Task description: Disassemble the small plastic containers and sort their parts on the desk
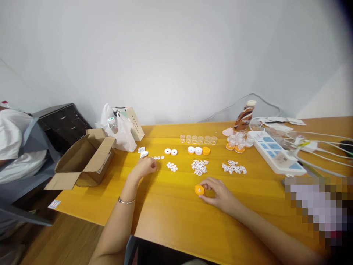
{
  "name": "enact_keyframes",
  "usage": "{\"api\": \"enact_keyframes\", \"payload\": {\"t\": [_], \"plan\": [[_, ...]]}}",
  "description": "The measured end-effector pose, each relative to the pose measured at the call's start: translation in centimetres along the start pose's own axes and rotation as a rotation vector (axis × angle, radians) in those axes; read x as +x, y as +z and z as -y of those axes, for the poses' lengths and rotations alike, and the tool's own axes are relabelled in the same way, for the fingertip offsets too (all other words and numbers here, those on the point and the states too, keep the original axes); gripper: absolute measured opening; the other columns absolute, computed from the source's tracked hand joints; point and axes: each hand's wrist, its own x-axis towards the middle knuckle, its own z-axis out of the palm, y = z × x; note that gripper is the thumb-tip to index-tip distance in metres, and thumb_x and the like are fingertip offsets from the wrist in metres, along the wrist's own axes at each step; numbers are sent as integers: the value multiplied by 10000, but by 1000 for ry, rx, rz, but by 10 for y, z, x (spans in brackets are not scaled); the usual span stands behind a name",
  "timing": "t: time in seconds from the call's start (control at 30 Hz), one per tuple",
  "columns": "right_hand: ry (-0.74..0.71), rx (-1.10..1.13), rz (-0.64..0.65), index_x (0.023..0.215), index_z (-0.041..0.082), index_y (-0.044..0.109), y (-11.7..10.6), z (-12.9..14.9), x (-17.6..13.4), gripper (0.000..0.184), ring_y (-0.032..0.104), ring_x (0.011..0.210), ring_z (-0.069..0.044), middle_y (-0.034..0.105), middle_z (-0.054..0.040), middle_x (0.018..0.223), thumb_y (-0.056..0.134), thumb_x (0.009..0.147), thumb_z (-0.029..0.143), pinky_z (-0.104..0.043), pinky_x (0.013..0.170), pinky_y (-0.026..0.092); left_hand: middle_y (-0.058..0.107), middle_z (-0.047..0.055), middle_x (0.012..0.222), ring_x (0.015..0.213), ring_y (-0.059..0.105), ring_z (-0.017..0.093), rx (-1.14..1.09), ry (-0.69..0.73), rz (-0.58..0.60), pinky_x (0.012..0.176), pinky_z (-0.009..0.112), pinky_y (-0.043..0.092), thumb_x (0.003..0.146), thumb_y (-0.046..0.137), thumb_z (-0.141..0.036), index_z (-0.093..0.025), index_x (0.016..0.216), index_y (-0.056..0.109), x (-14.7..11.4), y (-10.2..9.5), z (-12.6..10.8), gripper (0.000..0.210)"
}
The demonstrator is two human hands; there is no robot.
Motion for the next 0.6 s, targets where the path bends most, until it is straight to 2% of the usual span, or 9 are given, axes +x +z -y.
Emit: {"api": "enact_keyframes", "payload": {"t": [0.23,0.37,0.43,0.53,0.6], "plan": [[7,12,-11,871,235,549,1,-1,-1,126,548,773,-180,583,-10,796,585,774,308,-332,732,410,673,55,709,651,580,167,2,30,31,630,257,377,691,534,-137,-144,665,635,1,1,-4,105],[3,20,-23,862,240,555,0,0,-1,119,555,763,-177,579,-3,785,592,763,296,-325,724,418,671,51,751,678,582,156,-26,77,6,655,244,397,763,512,-174,-151,719,646,-2,-5,-13,142],[1,27,-35,853,238,554,-1,1,-1,110,554,756,-175,578,-1,780,590,759,283,-324,725,422,665,52,780,716,585,153,-78,147,-78,691,245,412,825,475,-202,-154,763,644,-5,-8,-25,187],[4,44,-55,846,230,546,-1,2,-1,109,551,746,-172,578,-3,772,588,749,257,-322,721,429,652,56,822,782,590,153,-216,301,-222,756,262,435,890,435,-269,-158,848,635,-12,-5,-55,233],[1,67,-77,853,226,547,-1,3,-1,122,547,732,-169,577,-4,762,590,740,244,-314,707,436,645,61,938,876,590,158,-309,451,-204,811,275,446,889,459,-333,-175,995,606,-17,4,-79,240]]}}
